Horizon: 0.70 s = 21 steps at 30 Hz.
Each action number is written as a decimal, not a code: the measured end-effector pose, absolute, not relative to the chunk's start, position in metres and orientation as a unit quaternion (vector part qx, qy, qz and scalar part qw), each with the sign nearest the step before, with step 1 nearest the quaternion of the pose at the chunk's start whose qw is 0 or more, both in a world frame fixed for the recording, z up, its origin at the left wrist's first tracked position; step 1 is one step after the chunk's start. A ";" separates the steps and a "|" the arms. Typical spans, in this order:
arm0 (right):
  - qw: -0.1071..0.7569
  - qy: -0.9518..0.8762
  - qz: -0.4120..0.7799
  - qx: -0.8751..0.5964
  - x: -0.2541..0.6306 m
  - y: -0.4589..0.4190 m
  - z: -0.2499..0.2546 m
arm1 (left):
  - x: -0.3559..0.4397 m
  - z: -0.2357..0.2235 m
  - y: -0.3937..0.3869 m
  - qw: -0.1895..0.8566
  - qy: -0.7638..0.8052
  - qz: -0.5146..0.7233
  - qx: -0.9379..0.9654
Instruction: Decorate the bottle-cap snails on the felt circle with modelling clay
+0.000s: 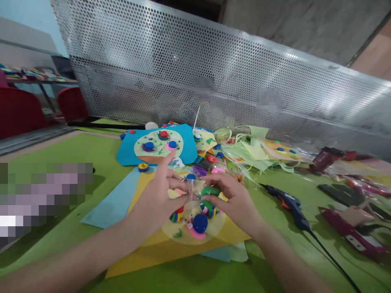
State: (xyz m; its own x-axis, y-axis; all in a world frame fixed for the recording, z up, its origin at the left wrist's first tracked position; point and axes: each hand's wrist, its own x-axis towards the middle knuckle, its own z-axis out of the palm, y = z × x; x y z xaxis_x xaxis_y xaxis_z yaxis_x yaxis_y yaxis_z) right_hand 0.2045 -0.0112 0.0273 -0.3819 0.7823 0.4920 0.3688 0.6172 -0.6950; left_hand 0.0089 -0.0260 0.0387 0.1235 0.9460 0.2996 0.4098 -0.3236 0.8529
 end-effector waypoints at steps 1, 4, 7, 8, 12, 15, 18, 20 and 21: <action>0.423 -0.790 0.250 -0.367 0.206 -0.010 0.028 | 0.008 0.041 -0.025 0.314 0.503 0.443 0.673; 0.449 -0.759 0.262 -0.392 0.212 -0.003 0.031 | 0.002 0.044 -0.017 0.372 0.514 0.470 0.614; 0.494 -0.715 0.256 -0.423 0.219 0.006 0.032 | -0.005 0.040 -0.003 0.498 0.482 0.512 0.507; 0.500 -0.706 0.251 -0.434 0.221 0.008 0.032 | -0.006 0.037 0.002 0.513 0.477 0.513 0.496; 0.484 -0.700 0.213 -0.480 0.230 0.016 0.029 | -0.004 0.030 0.008 0.556 0.465 0.503 0.470; 0.458 -0.693 0.162 -0.533 0.241 0.023 0.027 | 0.000 0.032 0.002 0.585 0.448 0.500 0.454; 0.428 -0.683 0.121 -0.579 0.254 0.032 0.026 | 0.003 0.034 -0.002 0.610 0.432 0.496 0.443; 0.403 -0.681 0.111 -0.601 0.261 0.036 0.025 | 0.004 0.035 -0.002 0.620 0.426 0.491 0.439; 0.391 -0.682 0.109 -0.609 0.262 0.038 0.024 | 0.004 0.035 -0.002 0.623 0.426 0.488 0.438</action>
